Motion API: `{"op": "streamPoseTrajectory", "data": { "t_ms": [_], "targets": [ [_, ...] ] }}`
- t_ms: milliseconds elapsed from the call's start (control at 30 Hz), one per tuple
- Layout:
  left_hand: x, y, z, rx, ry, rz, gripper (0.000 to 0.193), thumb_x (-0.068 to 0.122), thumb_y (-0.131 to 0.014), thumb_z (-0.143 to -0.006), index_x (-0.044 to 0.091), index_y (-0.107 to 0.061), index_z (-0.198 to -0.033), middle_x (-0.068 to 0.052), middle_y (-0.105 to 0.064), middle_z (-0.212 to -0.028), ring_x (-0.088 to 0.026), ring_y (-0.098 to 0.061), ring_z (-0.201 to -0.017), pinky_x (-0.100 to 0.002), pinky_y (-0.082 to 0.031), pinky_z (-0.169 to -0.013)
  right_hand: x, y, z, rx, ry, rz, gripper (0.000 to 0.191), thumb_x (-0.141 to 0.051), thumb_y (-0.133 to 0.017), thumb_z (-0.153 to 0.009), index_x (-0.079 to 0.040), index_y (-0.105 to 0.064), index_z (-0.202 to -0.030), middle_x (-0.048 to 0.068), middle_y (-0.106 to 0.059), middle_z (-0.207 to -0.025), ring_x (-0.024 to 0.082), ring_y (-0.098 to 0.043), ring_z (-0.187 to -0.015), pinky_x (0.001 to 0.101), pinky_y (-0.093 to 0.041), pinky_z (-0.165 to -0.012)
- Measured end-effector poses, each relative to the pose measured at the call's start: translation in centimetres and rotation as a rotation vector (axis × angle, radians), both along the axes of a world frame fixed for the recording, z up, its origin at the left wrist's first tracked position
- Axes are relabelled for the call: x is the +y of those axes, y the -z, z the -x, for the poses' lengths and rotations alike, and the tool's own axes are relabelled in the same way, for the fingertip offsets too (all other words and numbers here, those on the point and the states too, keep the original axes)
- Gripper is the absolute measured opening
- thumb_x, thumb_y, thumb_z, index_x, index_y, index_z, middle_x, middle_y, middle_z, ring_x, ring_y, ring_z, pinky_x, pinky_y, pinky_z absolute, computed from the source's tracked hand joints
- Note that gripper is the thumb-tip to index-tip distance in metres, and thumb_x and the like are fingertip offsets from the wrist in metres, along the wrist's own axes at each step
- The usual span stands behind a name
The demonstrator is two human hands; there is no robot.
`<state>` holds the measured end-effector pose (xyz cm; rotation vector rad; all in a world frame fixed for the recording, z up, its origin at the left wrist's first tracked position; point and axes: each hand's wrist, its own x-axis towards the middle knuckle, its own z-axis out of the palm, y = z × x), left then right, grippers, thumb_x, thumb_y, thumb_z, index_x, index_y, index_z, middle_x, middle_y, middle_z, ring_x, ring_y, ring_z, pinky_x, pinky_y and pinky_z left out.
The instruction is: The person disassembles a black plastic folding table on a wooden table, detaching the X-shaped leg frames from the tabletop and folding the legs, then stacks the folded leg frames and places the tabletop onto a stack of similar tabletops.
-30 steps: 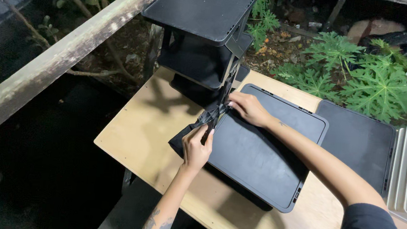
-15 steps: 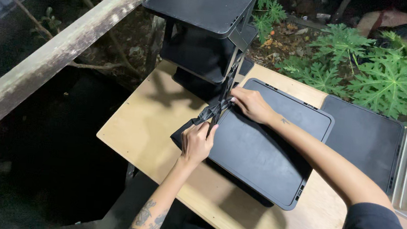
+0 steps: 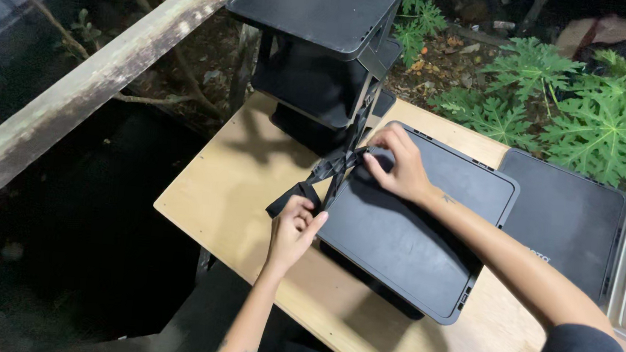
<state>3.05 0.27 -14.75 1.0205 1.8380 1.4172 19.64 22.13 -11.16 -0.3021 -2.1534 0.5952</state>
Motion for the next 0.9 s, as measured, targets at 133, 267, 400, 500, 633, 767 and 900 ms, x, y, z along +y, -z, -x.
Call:
{"op": "streamPoseTrajectory", "data": {
  "t_ms": [133,267,400,500,633,767,900],
  "targets": [
    [-0.8,2.2,0.6,-0.754,0.099,0.064,0.037,0.037,-0.057,-0.097,0.011,-0.062,-0.123,-0.002,-0.072,-0.098,-0.014,-0.072,-0.079,-0.031,-0.063,-0.066,-5.7,0.1,0.0,-0.120,-0.063,0.497,0.024,-0.019,-0.082,-0.090,-0.003,-0.067,-0.101,0.006,-0.071,-0.092,0.012,-0.069,-0.079,0.0330,-0.058,-0.070],
    [0.8,4.6,-1.5,-0.798,0.121,-0.185,0.042,0.019,-0.061,-0.103,0.004,-0.057,-0.141,-0.006,-0.067,-0.123,-0.012,-0.070,-0.103,-0.031,-0.063,-0.082,-8.5,-0.6,3.1,-0.228,0.045,0.914,0.051,-0.026,-0.087,-0.075,0.000,-0.050,-0.097,0.006,-0.065,-0.080,0.013,-0.067,-0.057,0.0317,-0.056,-0.044],
    [1.2,5.0,-2.6,-0.672,0.021,-0.207,0.044,0.013,-0.058,-0.103,0.003,-0.057,-0.145,-0.009,-0.069,-0.120,-0.013,-0.070,-0.096,-0.031,-0.063,-0.074,-9.0,-1.0,4.5,-0.156,0.094,0.854,0.041,-0.025,-0.081,-0.084,0.002,-0.052,-0.094,0.009,-0.071,-0.073,0.012,-0.072,-0.063,0.0286,-0.059,-0.047],
    [0.8,4.4,-2.8,-0.694,0.020,-0.230,0.046,0.011,-0.056,-0.101,0.006,-0.057,-0.147,-0.007,-0.070,-0.118,-0.012,-0.071,-0.094,-0.030,-0.064,-0.071,-9.9,-0.2,4.2,-0.081,0.024,0.826,0.028,-0.021,-0.073,-0.096,0.005,-0.061,-0.095,0.009,-0.074,-0.080,0.012,-0.074,-0.071,0.0280,-0.061,-0.057],
    [0.7,3.8,-2.7,-0.774,0.023,-0.215,0.045,0.008,-0.055,-0.099,0.008,-0.057,-0.143,-0.003,-0.070,-0.120,-0.009,-0.072,-0.094,-0.030,-0.065,-0.068,-9.8,1.0,3.9,-0.035,-0.001,0.802,0.022,-0.015,-0.069,-0.097,0.003,-0.062,-0.108,0.009,-0.075,-0.088,0.011,-0.073,-0.076,0.0270,-0.061,-0.067],
    [0.9,4.2,-2.6,-0.742,0.035,-0.209,0.043,0.008,-0.057,-0.100,0.008,-0.062,-0.142,-0.005,-0.071,-0.115,-0.010,-0.070,-0.090,-0.028,-0.061,-0.062,-9.3,2.2,3.7,-0.074,-0.008,0.876,0.021,-0.013,-0.068,-0.098,0.003,-0.061,-0.109,0.009,-0.073,-0.091,0.012,-0.073,-0.077,0.0270,-0.064,-0.070],
    [0.8,4.7,-2.6,-0.775,0.032,-0.231,0.039,0.009,-0.057,-0.100,0.007,-0.064,-0.139,-0.004,-0.071,-0.111,-0.010,-0.070,-0.091,-0.028,-0.063,-0.063,-8.6,3.3,3.2,0.024,-0.174,1.057,0.020,-0.008,-0.065,-0.097,0.002,-0.059,-0.113,0.008,-0.068,-0.103,0.013,-0.072,-0.084,0.0277,-0.063,-0.074]
  ]
}}
